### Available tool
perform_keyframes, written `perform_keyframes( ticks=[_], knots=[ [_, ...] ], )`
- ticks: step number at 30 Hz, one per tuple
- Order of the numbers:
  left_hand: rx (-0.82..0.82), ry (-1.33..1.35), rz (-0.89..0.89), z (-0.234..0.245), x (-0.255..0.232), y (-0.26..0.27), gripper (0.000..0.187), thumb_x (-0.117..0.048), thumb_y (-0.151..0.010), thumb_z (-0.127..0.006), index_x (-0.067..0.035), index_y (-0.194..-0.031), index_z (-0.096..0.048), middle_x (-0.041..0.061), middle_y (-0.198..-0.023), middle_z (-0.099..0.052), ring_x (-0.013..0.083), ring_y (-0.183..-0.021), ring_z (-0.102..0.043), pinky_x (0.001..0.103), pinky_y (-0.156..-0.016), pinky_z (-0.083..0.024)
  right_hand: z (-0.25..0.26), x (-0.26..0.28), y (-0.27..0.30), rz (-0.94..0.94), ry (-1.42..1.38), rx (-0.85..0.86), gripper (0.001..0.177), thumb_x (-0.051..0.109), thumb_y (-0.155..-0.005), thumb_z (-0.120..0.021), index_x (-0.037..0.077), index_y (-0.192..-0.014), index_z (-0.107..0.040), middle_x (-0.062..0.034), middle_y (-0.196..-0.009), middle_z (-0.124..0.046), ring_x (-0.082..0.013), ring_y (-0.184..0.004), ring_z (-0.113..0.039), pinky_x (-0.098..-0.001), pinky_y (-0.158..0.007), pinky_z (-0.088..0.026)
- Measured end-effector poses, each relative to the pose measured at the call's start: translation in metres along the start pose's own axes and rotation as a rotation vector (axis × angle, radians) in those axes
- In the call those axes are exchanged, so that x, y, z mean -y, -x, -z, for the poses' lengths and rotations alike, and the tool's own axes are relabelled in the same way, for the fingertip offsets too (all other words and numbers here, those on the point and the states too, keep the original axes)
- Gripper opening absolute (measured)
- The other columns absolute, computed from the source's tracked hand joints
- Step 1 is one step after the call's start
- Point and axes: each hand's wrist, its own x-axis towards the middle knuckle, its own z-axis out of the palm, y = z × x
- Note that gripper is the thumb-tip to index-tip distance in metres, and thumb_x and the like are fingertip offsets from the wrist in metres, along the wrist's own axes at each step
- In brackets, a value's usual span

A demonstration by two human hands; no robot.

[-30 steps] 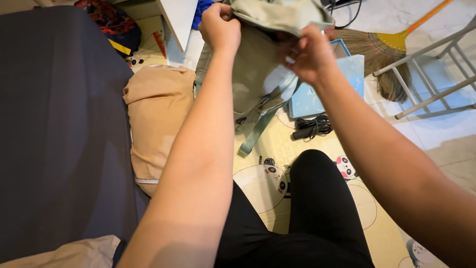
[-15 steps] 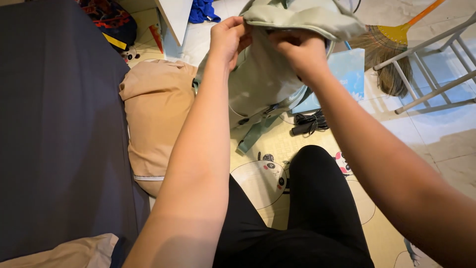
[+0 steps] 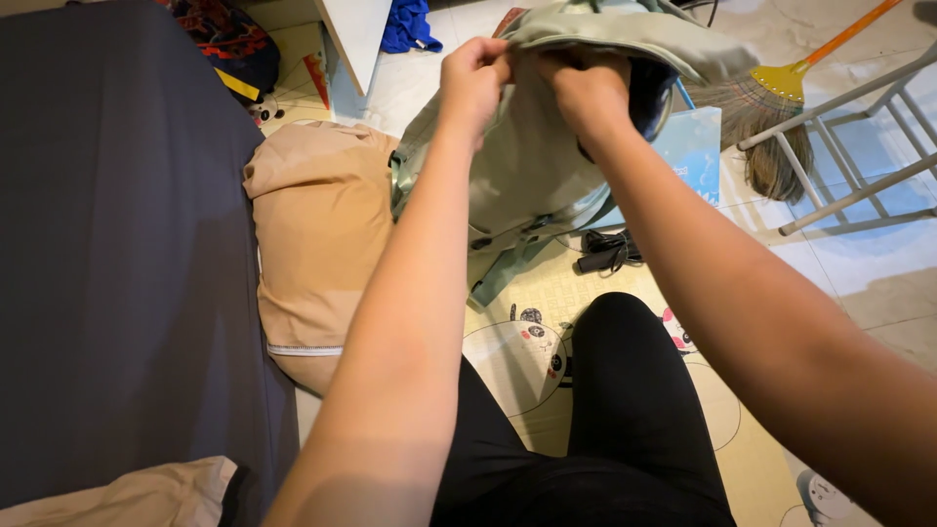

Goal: Packing clothes and a hat into a duffel bag and a smaller pouch.

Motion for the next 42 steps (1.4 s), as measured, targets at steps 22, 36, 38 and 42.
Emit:
perform_keyframes(
  ticks=[22,36,38,42],
  knots=[
    [-0.378,-1.037,-0.555,0.001,-0.119,0.159,0.088,0.012,-0.081,-0.058,-0.032,-0.157,-0.049,0.016,-0.174,-0.012,0.0381,-0.163,-0.017,0.05,-0.134,-0.023,-0.017,-0.071,-0.009,-0.555,-0.863,0.165,0.037,0.026,-0.096,-0.063,0.001,-0.123,-0.066,-0.0129,-0.11,-0.073,-0.0279,-0.088,-0.075,-0.047,-0.071,-0.064],
    [-0.205,-0.22,-0.216,0.145,-0.058,0.026,0.011,-0.011,-0.104,-0.059,-0.007,-0.103,-0.069,0.027,-0.143,-0.061,0.0458,-0.135,-0.052,0.055,-0.123,-0.039,-0.065,0.017,0.105,-0.029,0.234,0.253,0.052,0.041,-0.087,-0.075,-0.007,-0.07,-0.066,-0.026,-0.066,-0.064,-0.0382,-0.063,-0.066,-0.0485,-0.064,-0.052],
    [-0.345,-0.861,-0.468,0.092,-0.116,0.055,0.028,-0.01,-0.084,-0.066,-0.015,-0.111,-0.069,0.022,-0.14,-0.06,0.0433,-0.129,-0.051,0.056,-0.113,-0.035,-0.079,0.013,0.106,-0.01,0.264,0.253,0.051,0.04,-0.086,-0.075,-0.007,-0.07,-0.066,-0.0286,-0.068,-0.064,-0.0407,-0.067,-0.067,-0.0488,-0.067,-0.053],
    [-0.135,-1.424,-0.444,0.023,-0.155,0.106,0.051,-0.006,-0.064,-0.07,-0.017,-0.114,-0.066,0.006,-0.121,-0.066,0.0276,-0.128,-0.056,0.05,-0.123,-0.034,-0.115,-0.055,0.076,0.435,0.314,0.284,0.03,0.026,-0.087,-0.07,-0.002,-0.08,-0.075,-0.0264,-0.079,-0.069,-0.0451,-0.077,-0.068,-0.052,-0.069,-0.054]
  ],
)
